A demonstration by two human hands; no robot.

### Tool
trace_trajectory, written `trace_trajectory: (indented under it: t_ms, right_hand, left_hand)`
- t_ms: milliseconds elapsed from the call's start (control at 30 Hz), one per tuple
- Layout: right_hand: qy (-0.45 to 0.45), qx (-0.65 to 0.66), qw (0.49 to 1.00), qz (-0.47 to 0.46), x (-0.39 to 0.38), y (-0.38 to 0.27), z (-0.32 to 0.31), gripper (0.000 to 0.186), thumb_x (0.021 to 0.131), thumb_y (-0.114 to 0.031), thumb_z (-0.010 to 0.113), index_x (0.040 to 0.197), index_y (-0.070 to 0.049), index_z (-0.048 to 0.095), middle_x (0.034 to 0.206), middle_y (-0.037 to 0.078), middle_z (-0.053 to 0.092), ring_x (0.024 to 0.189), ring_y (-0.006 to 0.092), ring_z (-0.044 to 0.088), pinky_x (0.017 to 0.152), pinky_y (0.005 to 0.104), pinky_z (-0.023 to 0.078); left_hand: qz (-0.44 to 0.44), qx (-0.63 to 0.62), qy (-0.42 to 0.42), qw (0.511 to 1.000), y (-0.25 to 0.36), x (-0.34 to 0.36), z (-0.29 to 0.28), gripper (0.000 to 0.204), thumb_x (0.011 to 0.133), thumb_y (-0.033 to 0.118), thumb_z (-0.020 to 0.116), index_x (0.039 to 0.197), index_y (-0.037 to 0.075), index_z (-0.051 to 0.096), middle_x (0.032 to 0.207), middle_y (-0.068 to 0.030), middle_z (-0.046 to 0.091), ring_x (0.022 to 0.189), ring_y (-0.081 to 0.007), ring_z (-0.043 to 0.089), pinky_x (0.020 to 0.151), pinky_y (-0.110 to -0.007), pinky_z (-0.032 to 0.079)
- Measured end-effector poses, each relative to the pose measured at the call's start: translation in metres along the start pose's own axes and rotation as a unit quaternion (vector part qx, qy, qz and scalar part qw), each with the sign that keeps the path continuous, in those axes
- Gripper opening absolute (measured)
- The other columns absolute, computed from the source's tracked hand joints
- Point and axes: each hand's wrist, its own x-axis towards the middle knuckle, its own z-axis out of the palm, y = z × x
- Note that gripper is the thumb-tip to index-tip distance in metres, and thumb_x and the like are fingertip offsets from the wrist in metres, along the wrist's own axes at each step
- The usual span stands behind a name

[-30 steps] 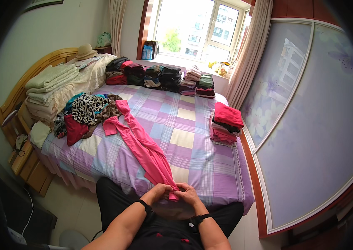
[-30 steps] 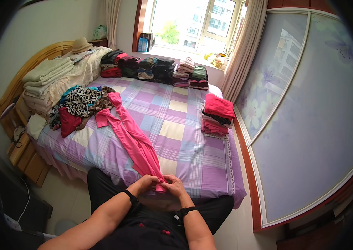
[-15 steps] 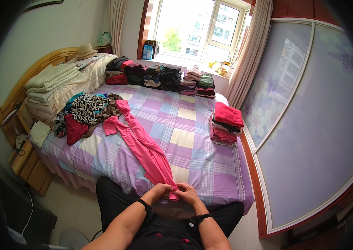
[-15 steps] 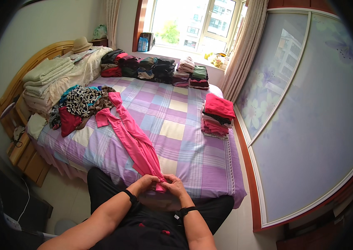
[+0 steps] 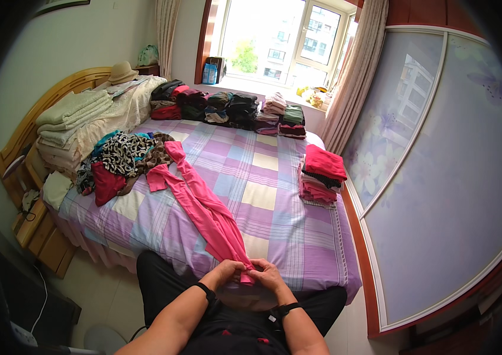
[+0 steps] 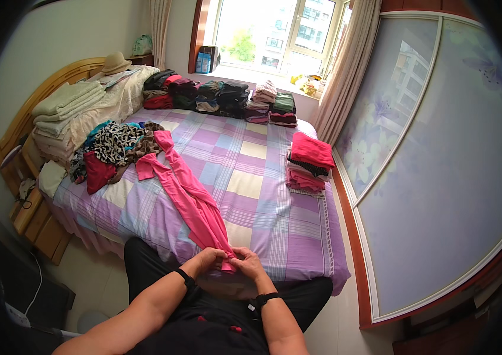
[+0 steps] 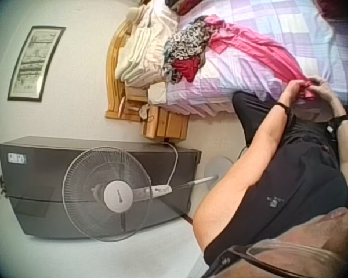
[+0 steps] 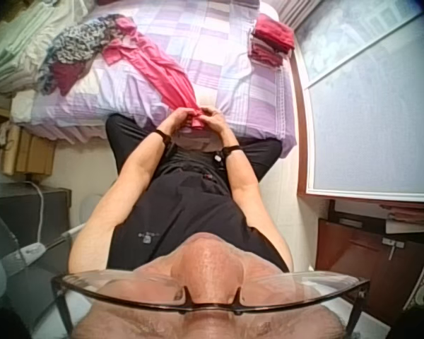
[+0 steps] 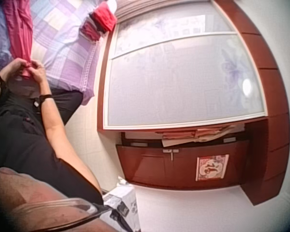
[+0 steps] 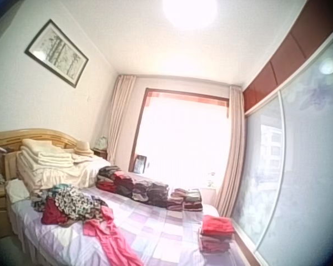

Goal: Folding various items of clothing on a bed.

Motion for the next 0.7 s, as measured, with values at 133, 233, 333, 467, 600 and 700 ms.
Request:
trace_trajectory:
  t_ms: [133,233,333,467,600,700]
  right_hand:
    - [0.002,0.011,1.0,0.009,-0.001,-0.002,-0.001,0.042,0.083,-0.007,0.08,0.124,-0.003,0.071,0.118,0.006,0.067,0.109,0.0168,0.066,0.097,0.0297,0.053]
    - [0.003,-0.019,1.0,-0.004,-0.002,-0.004,-0.001,0.043,0.085,-0.005,0.08,0.127,-0.003,0.069,0.117,0.004,0.07,0.107,0.0137,0.066,0.095,0.0282,0.053]
    - [0.003,-0.032,0.999,-0.016,-0.003,-0.006,0.0,0.044,0.085,-0.005,0.08,0.127,-0.003,0.068,0.116,0.004,0.071,0.106,0.0135,0.067,0.095,0.0278,0.053]
    - [0.002,0.001,1.0,0.005,-0.003,-0.002,0.003,0.043,0.084,-0.005,0.08,0.126,-0.003,0.069,0.116,0.004,0.071,0.105,0.0135,0.067,0.095,0.0275,0.053]
    - [-0.002,0.031,1.0,0.003,0.002,0.01,0.004,0.039,0.087,-0.003,0.076,0.125,-0.003,0.069,0.115,0.003,0.071,0.103,0.0121,0.067,0.093,0.0269,0.053]
    - [0.035,-0.104,0.992,-0.069,-0.003,0.009,0.002,0.044,0.087,-0.014,0.076,0.129,-0.003,0.067,0.115,0.008,0.069,0.107,0.0166,0.065,0.096,0.03,0.051]
  left_hand:
    - [-0.001,0.007,0.009,1.0,0.001,0.0,0.002,0.021,0.089,0.02,0.062,0.099,0.005,0.072,0.081,-0.0068,0.072,0.067,-0.0202,0.068,0.061,-0.032,0.05]
    - [-0.003,0.004,0.003,1.0,0.0,0.001,0.001,0.02,0.09,0.02,0.061,0.099,0.005,0.072,0.081,-0.0069,0.072,0.067,-0.0204,0.068,0.061,-0.032,0.051]
    - [-0.006,0.0,0.0,1.0,-0.003,0.006,-0.004,0.021,0.09,0.019,0.061,0.099,0.004,0.072,0.082,-0.007,0.072,0.068,-0.0202,0.069,0.061,-0.033,0.051]
    - [-0.003,-0.001,-0.003,1.0,-0.004,0.0,-0.003,0.02,0.09,0.02,0.063,0.1,0.004,0.072,0.082,-0.0068,0.072,0.067,-0.0189,0.068,0.061,-0.032,0.051]
    - [0.033,-0.044,0.011,0.998,0.005,-0.02,0.022,0.015,0.091,0.021,0.065,0.091,0.008,0.072,0.07,-0.002,0.065,0.057,-0.0149,0.06,0.054,-0.03,0.044]
    - [0.042,0.011,0.019,0.999,-0.005,-0.001,0.012,0.019,0.091,0.022,0.066,0.075,0.013,0.068,0.058,0.0043,0.052,0.047,-0.0106,0.042,0.046,-0.03,0.03]
